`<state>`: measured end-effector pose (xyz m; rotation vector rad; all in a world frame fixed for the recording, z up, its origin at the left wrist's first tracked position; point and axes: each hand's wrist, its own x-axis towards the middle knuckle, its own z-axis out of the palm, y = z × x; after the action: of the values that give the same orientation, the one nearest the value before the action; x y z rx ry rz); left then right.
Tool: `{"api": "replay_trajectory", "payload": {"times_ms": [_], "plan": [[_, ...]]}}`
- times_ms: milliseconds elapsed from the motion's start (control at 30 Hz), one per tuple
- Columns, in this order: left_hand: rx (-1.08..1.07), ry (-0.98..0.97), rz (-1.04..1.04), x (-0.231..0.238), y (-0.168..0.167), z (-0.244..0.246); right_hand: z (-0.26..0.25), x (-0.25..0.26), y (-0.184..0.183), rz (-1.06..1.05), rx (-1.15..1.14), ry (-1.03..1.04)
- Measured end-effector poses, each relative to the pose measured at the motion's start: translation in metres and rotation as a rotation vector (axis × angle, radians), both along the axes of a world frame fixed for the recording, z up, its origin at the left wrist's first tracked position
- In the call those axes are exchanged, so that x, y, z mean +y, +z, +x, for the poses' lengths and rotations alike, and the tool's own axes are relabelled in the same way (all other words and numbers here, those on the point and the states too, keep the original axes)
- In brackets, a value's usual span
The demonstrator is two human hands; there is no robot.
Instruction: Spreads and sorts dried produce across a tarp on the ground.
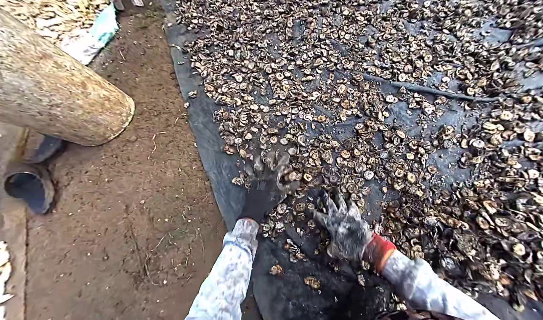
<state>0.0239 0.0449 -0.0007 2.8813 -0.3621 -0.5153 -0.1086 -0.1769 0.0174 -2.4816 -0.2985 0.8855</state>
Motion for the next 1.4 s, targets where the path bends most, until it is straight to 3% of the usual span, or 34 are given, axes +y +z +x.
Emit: {"api": "replay_trajectory", "payload": {"times_ms": [67,133,167,233,300,400,467,533,600,733,800,933,1000,1067,1133,1200,1233,1300,1400], "plan": [[0.16,-0.004,0.077,0.001,0.021,-0.034,-0.059,-0.001,-0.025,0.02,-0.212,0.007],[0.115,0.054,-0.048,0.011,0.022,-0.042,-0.081,-0.012,-0.032,0.081,-0.416,-0.126],[0.063,0.117,-0.11,0.017,0.02,-0.041,-0.076,-0.018,-0.022,0.139,-0.359,-0.234],[-0.067,0.258,-0.18,0.016,0.026,-0.032,-0.036,-0.03,0.018,0.108,-0.01,-0.343],[-0.137,0.275,-0.115,0.005,0.034,-0.023,-0.002,-0.04,0.039,0.134,0.18,-0.505],[-0.128,0.1,-0.124,-0.016,0.023,-0.019,0.024,-0.063,0.031,0.148,0.053,-0.54],[0.052,-0.043,-0.103,-0.04,0.016,-0.023,0.031,-0.094,0.013,-0.042,-0.083,-0.433],[0.085,-0.184,0.021,-0.059,-0.004,-0.039,0.025,-0.126,-0.004,-0.302,-0.057,-0.394],[0.064,-0.213,0.073,-0.064,-0.005,-0.06,-0.007,-0.14,-0.003,-0.419,0.114,-0.428],[0.089,-0.113,-0.016,-0.055,0.028,-0.064,-0.08,-0.129,0.014,-0.391,0.177,-0.536],[-0.012,-0.147,-0.085,-0.064,0.029,-0.054,-0.077,-0.133,0.031,-0.279,0.272,-0.704],[-0.036,-0.414,-0.21,-0.139,0.013,-0.038,-0.04,-0.164,0.04,-0.102,0.215,-1.029],[0.106,-0.506,-0.129,-0.172,-0.006,-0.033,-0.026,-0.184,0.039,0.024,0.167,-1.051],[0.065,-0.431,-0.088,-0.194,-0.024,-0.024,-0.025,-0.207,0.037,0.108,0.1,-1.013],[-0.118,-0.368,-0.186,-0.221,-0.032,-0.014,-0.026,-0.229,0.038,0.023,0.023,-1.009],[-0.245,-0.441,-0.325,-0.265,-0.021,-0.006,-0.033,-0.259,0.038,-0.085,0.0,-0.961],[-0.23,-0.506,-0.37,-0.294,-0.011,-0.005,-0.042,-0.279,0.03,-0.14,-0.066,-0.92],[-0.102,-0.656,-0.384,-0.363,0.01,-0.004,-0.068,-0.333,-0.024,-0.28,-0.412,-0.896],[0.011,-0.825,-0.264,-0.487,0.01,0.002,-0.053,-0.378,-0.012,-0.427,0.021,-1.036]]}}
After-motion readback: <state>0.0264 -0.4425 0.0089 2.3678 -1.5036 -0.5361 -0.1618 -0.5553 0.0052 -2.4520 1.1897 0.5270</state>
